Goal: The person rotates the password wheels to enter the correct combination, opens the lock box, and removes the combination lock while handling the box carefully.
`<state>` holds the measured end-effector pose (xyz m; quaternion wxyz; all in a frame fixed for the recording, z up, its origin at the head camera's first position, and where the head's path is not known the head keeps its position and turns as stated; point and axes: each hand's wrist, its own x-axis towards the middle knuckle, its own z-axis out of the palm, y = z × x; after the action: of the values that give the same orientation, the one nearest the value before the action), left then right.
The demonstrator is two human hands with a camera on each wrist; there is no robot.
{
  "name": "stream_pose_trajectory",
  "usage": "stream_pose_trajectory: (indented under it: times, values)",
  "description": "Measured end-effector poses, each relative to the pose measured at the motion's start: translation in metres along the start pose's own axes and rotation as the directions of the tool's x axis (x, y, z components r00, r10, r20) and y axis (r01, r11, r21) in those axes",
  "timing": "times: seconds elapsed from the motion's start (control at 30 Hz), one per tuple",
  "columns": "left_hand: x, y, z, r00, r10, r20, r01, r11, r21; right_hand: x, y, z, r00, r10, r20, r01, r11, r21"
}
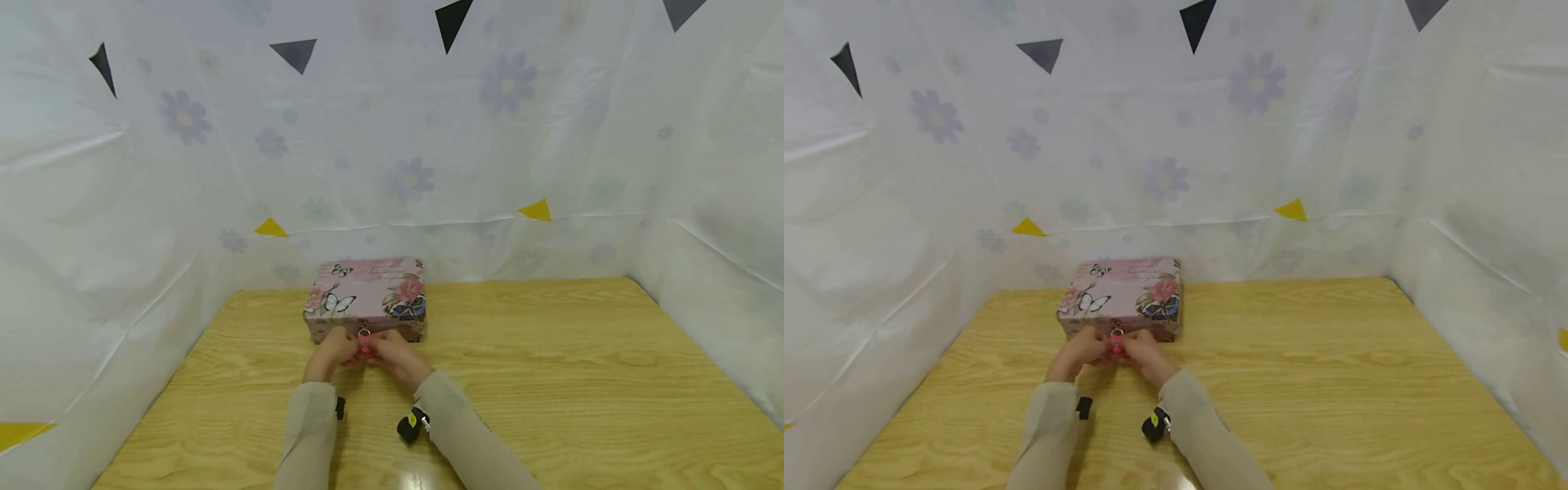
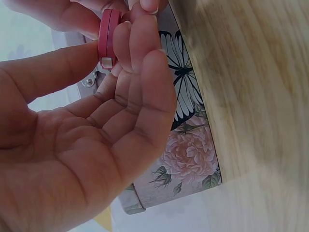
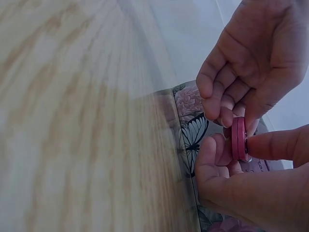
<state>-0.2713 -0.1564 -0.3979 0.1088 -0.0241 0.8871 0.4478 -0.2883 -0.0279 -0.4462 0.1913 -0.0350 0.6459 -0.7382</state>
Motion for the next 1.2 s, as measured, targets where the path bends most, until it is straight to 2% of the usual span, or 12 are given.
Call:
stream_pose_trajectory:
  times: [0.3,0.73,1.07,1.2]
  values:
    - [0.0006,-0.0006,0.0007,1.000,0.014,-0.010,-0.014,1.000,-0.013,-0.0020,-0.0003,0.0017,0.999,-0.034,0.012,0.034,0.999,-0.007]
    - [-0.0010,-0.0007,0.0000,1.000,0.028,-0.013,-0.028,0.999,0.020,0.0020,0.0016,0.0007,1.000,-0.030,0.006,0.030,0.999,-0.023]
    - [-0.0002,0.0014,0.0009,0.999,-0.042,0.002,0.042,0.999,-0.013,-0.0005,0.0018,-0.0002,0.999,-0.038,0.000,0.038,0.999,-0.021]
    - [0.0005,0.0009,0.0024,0.999,-0.039,-0.010,0.039,0.999,-0.013,-0.0025,0.0005,0.0002,0.999,-0.038,0.003,0.038,0.999,-0.003]
